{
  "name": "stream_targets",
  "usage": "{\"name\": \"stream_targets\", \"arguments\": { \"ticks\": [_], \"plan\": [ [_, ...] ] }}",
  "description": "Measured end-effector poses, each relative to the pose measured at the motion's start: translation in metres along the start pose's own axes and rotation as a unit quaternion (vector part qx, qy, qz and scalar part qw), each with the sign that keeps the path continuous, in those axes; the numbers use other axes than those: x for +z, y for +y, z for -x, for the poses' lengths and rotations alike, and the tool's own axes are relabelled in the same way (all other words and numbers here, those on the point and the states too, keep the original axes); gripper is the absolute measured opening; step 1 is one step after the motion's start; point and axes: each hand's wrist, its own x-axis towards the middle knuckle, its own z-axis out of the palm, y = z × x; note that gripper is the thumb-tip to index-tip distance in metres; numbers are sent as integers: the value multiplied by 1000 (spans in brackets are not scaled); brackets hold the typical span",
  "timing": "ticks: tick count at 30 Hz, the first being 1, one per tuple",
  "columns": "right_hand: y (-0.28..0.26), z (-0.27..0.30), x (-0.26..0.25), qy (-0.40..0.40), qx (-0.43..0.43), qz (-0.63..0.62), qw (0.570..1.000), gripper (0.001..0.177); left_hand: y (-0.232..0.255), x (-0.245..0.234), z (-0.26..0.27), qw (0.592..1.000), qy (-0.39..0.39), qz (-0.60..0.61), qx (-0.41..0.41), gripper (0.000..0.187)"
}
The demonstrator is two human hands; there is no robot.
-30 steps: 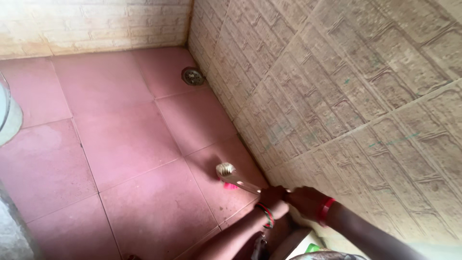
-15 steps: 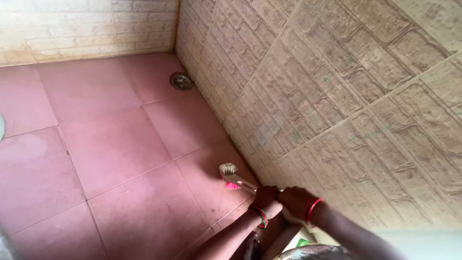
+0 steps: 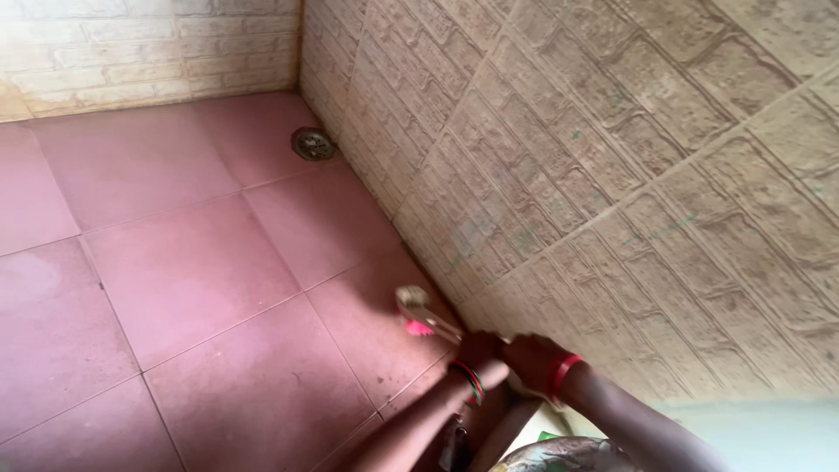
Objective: The person scrubs the pink tiled floor of a bathroom using a long-handled brush. They repeatedly scrub the floor near the drain and along the wall base, focusing on a specific area.
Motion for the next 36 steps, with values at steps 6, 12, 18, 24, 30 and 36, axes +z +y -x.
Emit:
{"name": "stream_targets", "arguments": {
  "ticks": [6, 12, 18, 24, 30, 36],
  "plan": [
    [7, -69, -6, 68, 13, 9, 998, 22, -51, -18, -35, 997, 51, -49, -23, 20],
    [23, -130, 34, 173, -10, 7, 985, 17, -95, -22, -66, 996, 49, -48, -49, 29],
    [72, 22, 73, -26, 23, -38, 999, 42, 50, 34, -20, 995, -83, -19, -50, 22],
    [75, -2, 61, -8, 4, 2, 1000, 44, 26, 31, -35, 994, -67, 32, -74, 26],
    [49, -127, 33, 138, -14, 81, 987, 17, -102, -3, -79, 992, 97, 18, -78, 33],
    [69, -13, 37, 13, 2, -19, 1000, 20, 15, 22, -45, 997, -14, 8, -77, 27]
  ]
}}
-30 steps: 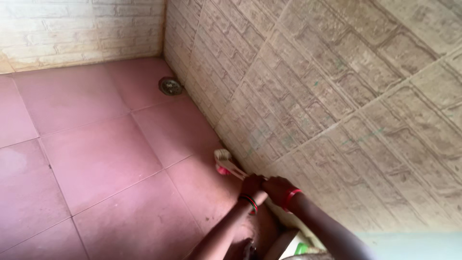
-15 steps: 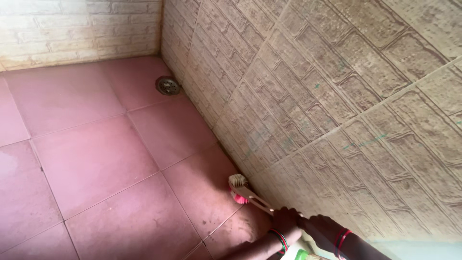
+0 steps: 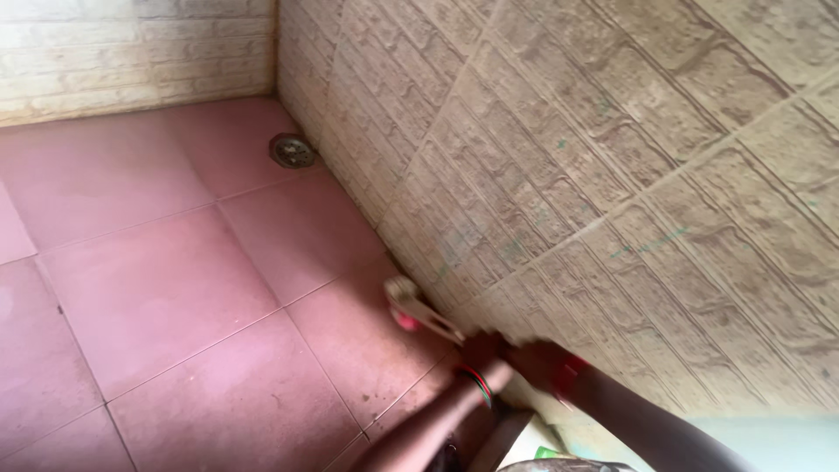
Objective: The person scrubs the pink tiled floor of a bathroom using a long-handled brush. They repeatedly scrub the floor near the drain and along the wall base, focusing on a specific area.
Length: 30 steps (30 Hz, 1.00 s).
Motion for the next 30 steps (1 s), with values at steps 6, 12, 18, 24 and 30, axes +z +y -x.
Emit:
{"name": "stream_targets", "arguments": {
  "ticks": [6, 12, 18, 24, 30],
  "plan": [
    [-6, 38, 3, -105, 3, 14, 994, 34, 20, -5, 27, 999, -46, 20, 22, 26],
    [-20, -107, 5, 86, -13, 82, 993, 30, -107, -34, -34, 998, 57, -32, -3, 27],
    [-7, -64, 16, 52, -29, 6, 998, 27, -89, -27, -17, 999, 27, -46, -3, 25],
    [3, 20, 51, -91, 8, -76, 993, 27, 20, -5, 45, 999, -34, -6, 30, 19],
    [-61, -127, 22, 83, -47, 83, 992, 21, -109, -52, 1, 997, 6, -71, 2, 18]
  ]
}}
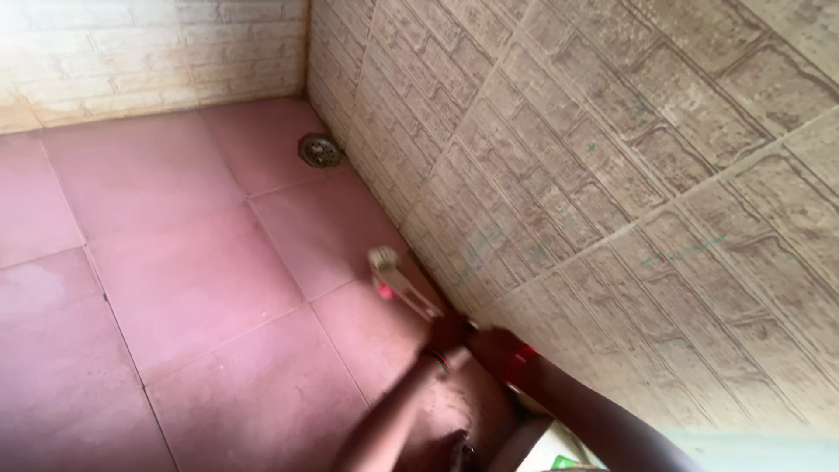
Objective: The person scrubs the pink tiled floor of a bathroom using a long-handled brush. They repeatedly scrub the floor near the drain and along the wall base, focusing on a specific area.
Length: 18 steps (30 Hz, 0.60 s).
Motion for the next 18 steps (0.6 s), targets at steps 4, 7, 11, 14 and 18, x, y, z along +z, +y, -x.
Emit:
{"name": "stream_targets", "arguments": {
  "ticks": [4, 7, 11, 14, 18],
  "plan": [
    [-17, -6, -14, 49, -1, 26, 998, 20, -24, -14, -10, 1000, -20, -15, -3, 16],
    [-7, 55, -52, -21, -3, -96, 995, 23, -2, -25, 4, 999, -41, 11, 6, 19],
    [-27, 71, -84, -40, 15, -172, 984, 24, 32, -37, 39, 998, -56, 18, -1, 23],
    [-48, 21, -83, -50, 209, -344, 914, 34, -8, -64, 30, 999, -36, -10, -13, 26],
    [-104, -53, -96, 42, 3, -6, 999, 22, -82, -108, 26, 992, -88, -66, -69, 33]
  ]
}}
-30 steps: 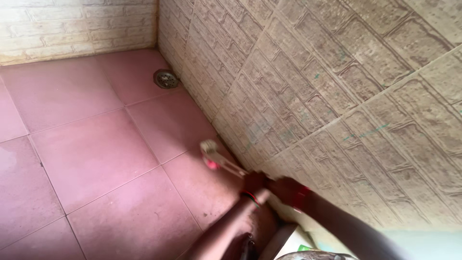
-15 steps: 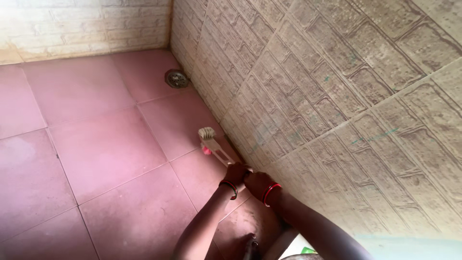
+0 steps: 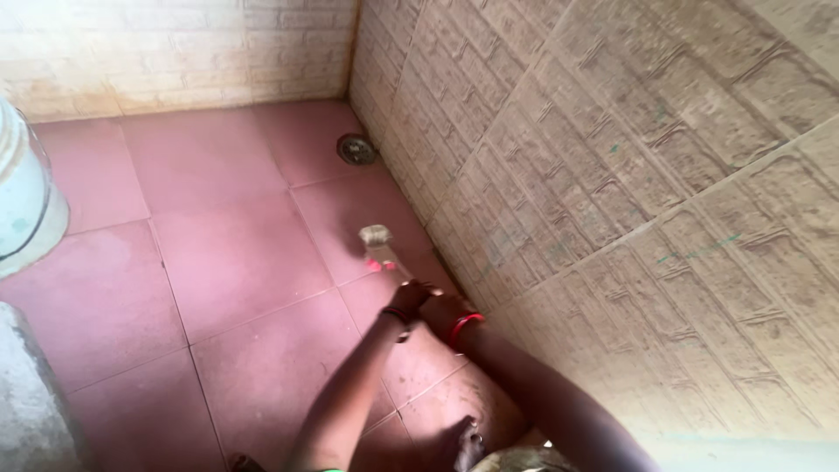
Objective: The person scrubs the pink tiled floor of a bathroom using a long-handled brush. They repeatedly scrub the floor near the drain and along the wall base, focusing on a specific area.
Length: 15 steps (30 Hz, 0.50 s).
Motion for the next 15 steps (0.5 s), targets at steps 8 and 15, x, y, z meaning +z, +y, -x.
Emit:
{"name": "stream_targets", "arguments": {
  "ticks": [8, 15],
  "plan": [
    [-45, 53, -83, -88, -123, -49, 987, 17, -13, -67, 69, 964, -258, 4, -70, 50],
    [-96, -22, -96, 22, -109, 16, 994, 14, -2, -173, 144, 970, -169, -103, -140, 67]
  ]
}}
